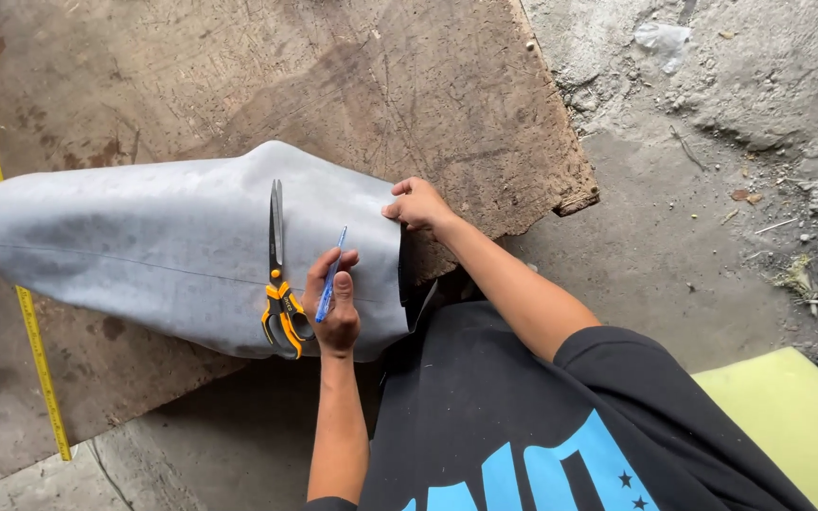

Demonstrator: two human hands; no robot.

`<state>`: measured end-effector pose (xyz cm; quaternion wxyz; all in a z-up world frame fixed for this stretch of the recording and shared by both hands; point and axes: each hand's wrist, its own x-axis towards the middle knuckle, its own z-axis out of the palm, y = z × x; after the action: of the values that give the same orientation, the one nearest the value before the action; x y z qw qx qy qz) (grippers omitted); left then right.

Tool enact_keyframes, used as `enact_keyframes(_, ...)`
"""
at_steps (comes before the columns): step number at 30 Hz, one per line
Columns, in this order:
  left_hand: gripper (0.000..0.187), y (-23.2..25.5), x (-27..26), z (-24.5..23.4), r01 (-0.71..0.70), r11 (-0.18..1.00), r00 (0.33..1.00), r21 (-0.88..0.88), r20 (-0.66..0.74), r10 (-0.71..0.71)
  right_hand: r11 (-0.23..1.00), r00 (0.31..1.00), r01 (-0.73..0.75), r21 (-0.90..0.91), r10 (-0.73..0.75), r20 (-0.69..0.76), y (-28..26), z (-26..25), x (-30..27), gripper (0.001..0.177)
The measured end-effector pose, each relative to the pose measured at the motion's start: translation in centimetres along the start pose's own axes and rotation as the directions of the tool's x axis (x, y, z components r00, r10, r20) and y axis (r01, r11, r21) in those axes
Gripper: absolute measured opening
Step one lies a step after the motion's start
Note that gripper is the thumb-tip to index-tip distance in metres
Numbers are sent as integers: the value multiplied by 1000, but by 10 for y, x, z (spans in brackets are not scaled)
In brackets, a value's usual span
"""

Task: The person uses yellow-handled scissors to trim a piece of light gray fabric draped over a dark, curved object on a wooden workbench. After cutting, the person smooths the fabric and uses a blue pen to mark a line along the edge of the object.

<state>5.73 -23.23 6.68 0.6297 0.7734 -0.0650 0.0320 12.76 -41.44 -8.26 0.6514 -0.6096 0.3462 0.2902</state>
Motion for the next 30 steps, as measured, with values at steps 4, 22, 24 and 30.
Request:
enact_keyframes(4, 31, -5, -1, -2, -8, 1000, 1000, 5, 7, 8, 992, 989, 108, -64, -113, -94, 8, 1, 17, 51)
enact_keyframes(22, 45, -10, 0, 8, -87, 996, 989, 16, -118, 88, 523, 515, 848, 79, -850, 109, -89, -20, -111, 38)
enact_keyframes(24, 48, 1, 4, 12, -243, 915, 969, 322, 38, 244, 593, 591, 805, -13, -805, -52, -69, -29, -87, 32)
enact_keyframes(30, 40, -19, 1, 18, -358, 811, 933, 462, 154, 324, 776, 768, 630, 28, -618, -166, -36, -25, -72, 23)
